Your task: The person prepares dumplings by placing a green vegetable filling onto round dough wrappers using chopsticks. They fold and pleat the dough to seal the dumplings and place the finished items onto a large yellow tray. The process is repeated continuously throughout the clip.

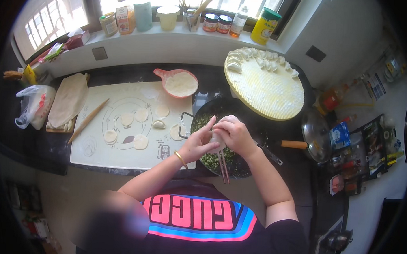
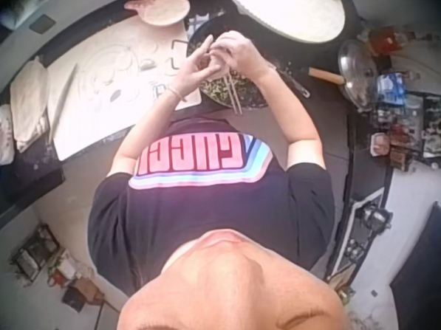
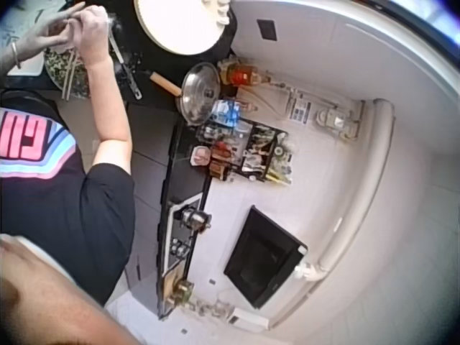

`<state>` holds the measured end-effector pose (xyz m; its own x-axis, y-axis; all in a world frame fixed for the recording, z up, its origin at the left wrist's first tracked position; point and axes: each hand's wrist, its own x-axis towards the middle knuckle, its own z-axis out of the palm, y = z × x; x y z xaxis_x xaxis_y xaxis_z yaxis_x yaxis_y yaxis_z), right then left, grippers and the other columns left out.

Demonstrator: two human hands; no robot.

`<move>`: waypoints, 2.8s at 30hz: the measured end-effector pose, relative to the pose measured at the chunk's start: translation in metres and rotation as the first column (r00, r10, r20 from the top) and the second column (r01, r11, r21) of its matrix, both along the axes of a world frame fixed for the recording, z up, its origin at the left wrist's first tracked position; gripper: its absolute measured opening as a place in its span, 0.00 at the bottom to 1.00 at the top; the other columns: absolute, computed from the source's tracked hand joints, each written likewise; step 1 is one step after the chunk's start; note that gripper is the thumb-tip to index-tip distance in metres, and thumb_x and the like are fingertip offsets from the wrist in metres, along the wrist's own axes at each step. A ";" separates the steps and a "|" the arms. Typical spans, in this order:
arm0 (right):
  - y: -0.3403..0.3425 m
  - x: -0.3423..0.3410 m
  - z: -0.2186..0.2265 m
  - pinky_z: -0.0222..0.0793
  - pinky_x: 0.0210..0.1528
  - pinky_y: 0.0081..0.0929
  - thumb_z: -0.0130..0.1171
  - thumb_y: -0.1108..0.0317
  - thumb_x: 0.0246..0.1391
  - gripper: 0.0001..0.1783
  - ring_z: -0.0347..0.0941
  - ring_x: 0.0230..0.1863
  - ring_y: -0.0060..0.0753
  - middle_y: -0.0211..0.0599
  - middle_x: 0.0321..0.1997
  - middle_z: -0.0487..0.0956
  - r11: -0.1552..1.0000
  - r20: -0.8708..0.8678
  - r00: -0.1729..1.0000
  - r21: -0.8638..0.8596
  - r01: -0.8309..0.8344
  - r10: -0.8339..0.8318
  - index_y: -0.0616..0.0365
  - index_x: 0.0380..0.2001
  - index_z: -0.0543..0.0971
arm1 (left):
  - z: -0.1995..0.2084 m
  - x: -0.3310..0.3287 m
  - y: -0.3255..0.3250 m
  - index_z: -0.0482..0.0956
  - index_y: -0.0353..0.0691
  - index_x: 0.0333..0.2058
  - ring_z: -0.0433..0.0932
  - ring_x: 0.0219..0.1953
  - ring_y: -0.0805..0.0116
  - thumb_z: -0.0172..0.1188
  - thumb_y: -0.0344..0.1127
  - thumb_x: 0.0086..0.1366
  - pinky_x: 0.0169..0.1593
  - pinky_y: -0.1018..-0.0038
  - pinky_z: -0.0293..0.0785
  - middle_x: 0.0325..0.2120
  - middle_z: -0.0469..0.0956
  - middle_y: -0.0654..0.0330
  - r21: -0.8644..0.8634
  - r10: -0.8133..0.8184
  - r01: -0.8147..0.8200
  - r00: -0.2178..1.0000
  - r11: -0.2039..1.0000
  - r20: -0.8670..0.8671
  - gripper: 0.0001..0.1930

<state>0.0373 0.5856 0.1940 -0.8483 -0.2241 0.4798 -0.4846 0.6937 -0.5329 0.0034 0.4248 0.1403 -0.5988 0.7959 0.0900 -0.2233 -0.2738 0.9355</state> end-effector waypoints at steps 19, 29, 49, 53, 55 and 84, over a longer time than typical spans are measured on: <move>-0.012 0.001 -0.015 0.68 0.28 0.22 0.60 0.75 0.39 0.04 0.73 0.24 0.31 0.38 0.25 0.76 0.995 0.019 0.997 -0.072 0.073 -0.072 0.63 0.23 0.79 | -0.016 0.004 -0.004 0.40 0.42 0.62 0.69 0.43 0.76 0.53 0.24 0.57 0.48 0.79 0.66 0.42 0.70 0.59 -0.089 0.072 -0.079 0.994 0.993 -0.081 0.38; -0.019 0.012 -0.025 0.67 0.27 0.22 0.59 0.73 0.39 0.05 0.71 0.24 0.28 0.38 0.24 0.75 0.975 0.078 0.983 -0.133 0.177 -0.168 0.64 0.21 0.77 | -0.018 0.008 -0.005 0.41 0.44 0.62 0.69 0.36 0.79 0.52 0.24 0.57 0.40 0.81 0.68 0.37 0.71 0.62 -0.142 0.059 -0.083 0.984 0.986 -0.166 0.38; -0.023 0.030 -0.035 0.65 0.25 0.22 0.60 0.74 0.38 0.05 0.70 0.23 0.30 0.38 0.24 0.74 0.911 0.173 0.946 -0.268 0.314 -0.275 0.64 0.22 0.77 | -0.019 0.012 -0.004 0.38 0.42 0.62 0.67 0.29 0.82 0.50 0.22 0.57 0.38 0.84 0.66 0.29 0.70 0.66 -0.174 0.089 -0.130 0.970 0.976 -0.226 0.38; -0.031 0.027 -0.049 0.67 0.28 0.27 0.59 0.76 0.36 0.04 0.70 0.27 0.36 0.39 0.25 0.74 0.936 -0.073 0.952 -0.218 0.277 -0.298 0.63 0.20 0.76 | -0.029 0.013 -0.003 0.38 0.42 0.62 0.68 0.30 0.82 0.52 0.21 0.56 0.38 0.84 0.67 0.29 0.72 0.65 -0.171 0.026 -0.057 0.984 0.984 -0.178 0.40; -0.033 0.029 -0.051 0.67 0.29 0.27 0.60 0.77 0.36 0.05 0.70 0.27 0.36 0.39 0.25 0.75 0.929 -0.098 0.949 -0.259 0.265 -0.298 0.63 0.22 0.77 | -0.029 0.014 -0.004 0.39 0.43 0.62 0.68 0.32 0.82 0.52 0.21 0.56 0.39 0.83 0.67 0.32 0.72 0.65 -0.165 0.041 -0.064 0.989 0.984 -0.141 0.40; -0.024 0.034 -0.042 0.67 0.31 0.28 0.58 0.75 0.37 0.04 0.71 0.30 0.39 0.41 0.26 0.74 0.868 0.179 0.924 -0.320 0.380 -0.339 0.63 0.21 0.75 | -0.035 0.012 0.000 0.53 0.40 0.59 0.69 0.40 0.76 0.52 0.21 0.56 0.47 0.81 0.65 0.39 0.70 0.59 -0.172 0.075 -0.144 0.932 0.975 -0.355 0.32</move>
<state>0.0717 0.5620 0.1516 -0.8911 0.2678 0.3664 -0.1590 0.5720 -0.8047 0.0156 0.4243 0.1053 -0.6426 0.7496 0.1587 0.1430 -0.0862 0.9860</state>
